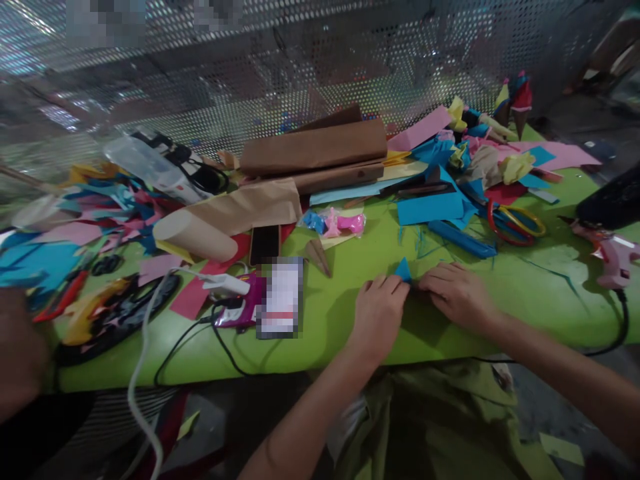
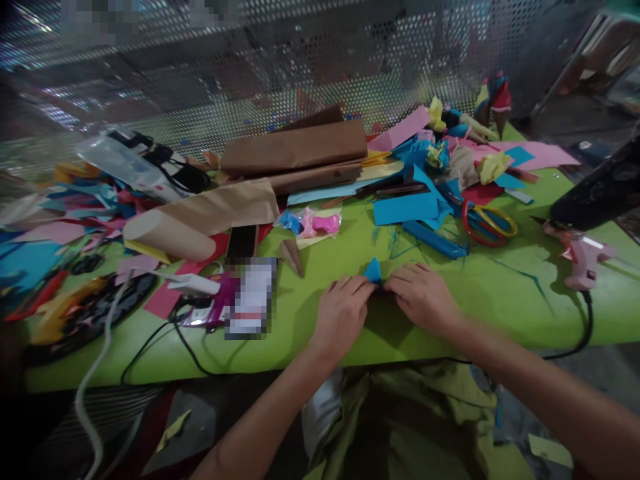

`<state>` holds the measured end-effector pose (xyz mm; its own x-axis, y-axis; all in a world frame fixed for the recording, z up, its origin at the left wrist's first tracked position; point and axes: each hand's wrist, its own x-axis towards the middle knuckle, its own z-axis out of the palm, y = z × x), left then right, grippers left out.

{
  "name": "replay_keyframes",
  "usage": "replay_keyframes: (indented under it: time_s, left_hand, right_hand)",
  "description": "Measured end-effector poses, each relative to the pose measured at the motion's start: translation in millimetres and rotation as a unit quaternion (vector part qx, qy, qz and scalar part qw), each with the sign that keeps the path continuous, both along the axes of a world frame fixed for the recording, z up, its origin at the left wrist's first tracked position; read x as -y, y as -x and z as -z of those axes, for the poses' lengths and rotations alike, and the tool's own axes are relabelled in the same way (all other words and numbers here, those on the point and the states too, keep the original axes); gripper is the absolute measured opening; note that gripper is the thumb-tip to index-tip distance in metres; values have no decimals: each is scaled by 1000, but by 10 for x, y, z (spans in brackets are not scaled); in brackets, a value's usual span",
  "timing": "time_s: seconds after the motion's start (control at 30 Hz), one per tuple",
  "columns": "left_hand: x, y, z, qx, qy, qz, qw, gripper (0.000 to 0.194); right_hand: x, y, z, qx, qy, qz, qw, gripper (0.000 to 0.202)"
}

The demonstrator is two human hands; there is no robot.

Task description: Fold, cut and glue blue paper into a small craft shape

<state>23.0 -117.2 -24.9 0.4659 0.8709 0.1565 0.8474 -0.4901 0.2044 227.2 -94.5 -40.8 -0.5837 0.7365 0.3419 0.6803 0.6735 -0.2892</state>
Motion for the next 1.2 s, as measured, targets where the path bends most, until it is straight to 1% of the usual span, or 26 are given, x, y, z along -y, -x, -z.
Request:
replay_keyframes:
  time_s: [0.1, 0.2, 0.33, 0.47, 0.57, 0.63, 0.7, 0.77, 0.87, 0.97, 1.1, 1.2]
  left_hand:
    - [-26, 17, -15, 11, 5, 2, 1000, 20]
    - [-39, 21, -10, 2, -2, 10, 1000, 18]
    - [-25, 9, 34, -35, -43, 35, 998, 14]
    - [-11, 2, 73, -54, -76, 40, 995, 14]
    - [-13, -2, 68, -58, -65, 30, 996, 13]
    - [-17, -8, 52, -57, -54, 23, 997, 13]
    - [-20, -11, 35, -54, -45, 19, 997, 13]
    - [-22, -12, 25, -50, -37, 16, 998, 14]
    - [-24, -6, 24, -43, -32, 11, 999, 15]
    - [-29, 1, 21, -35, -23, 4, 999, 16]
    - [-42, 9, 8, -26, -15, 9, 999, 18]
    - [-52, 17, 16, -26, -20, 19, 999, 18]
  right_hand:
    - [-28, -6, -8, 4, 5, -8, 1000, 20]
    - [-62, -8, -18, 5, 20, -15, 1000, 21]
    - [-123, 1, -51, 12, 46, -15, 999, 22]
    - [-214, 6, -106, 5, 95, -20, 995, 21]
    - [-268, -9, -123, -23, 144, -28, 989, 21]
    - [-264, -25, -109, -37, 158, -25, 986, 21]
    - [-224, -40, -81, -44, 138, -9, 989, 20]
    - [-167, -46, -49, -39, 97, -4, 995, 19]
    - [-102, -34, -7, -10, 46, -22, 999, 20]
    - [-94, -13, 33, 2, 12, -20, 1000, 21]
    - [-119, -3, 64, -6, -5, -23, 1000, 21]
    - [-138, 8, 39, 2, 6, -18, 1000, 20]
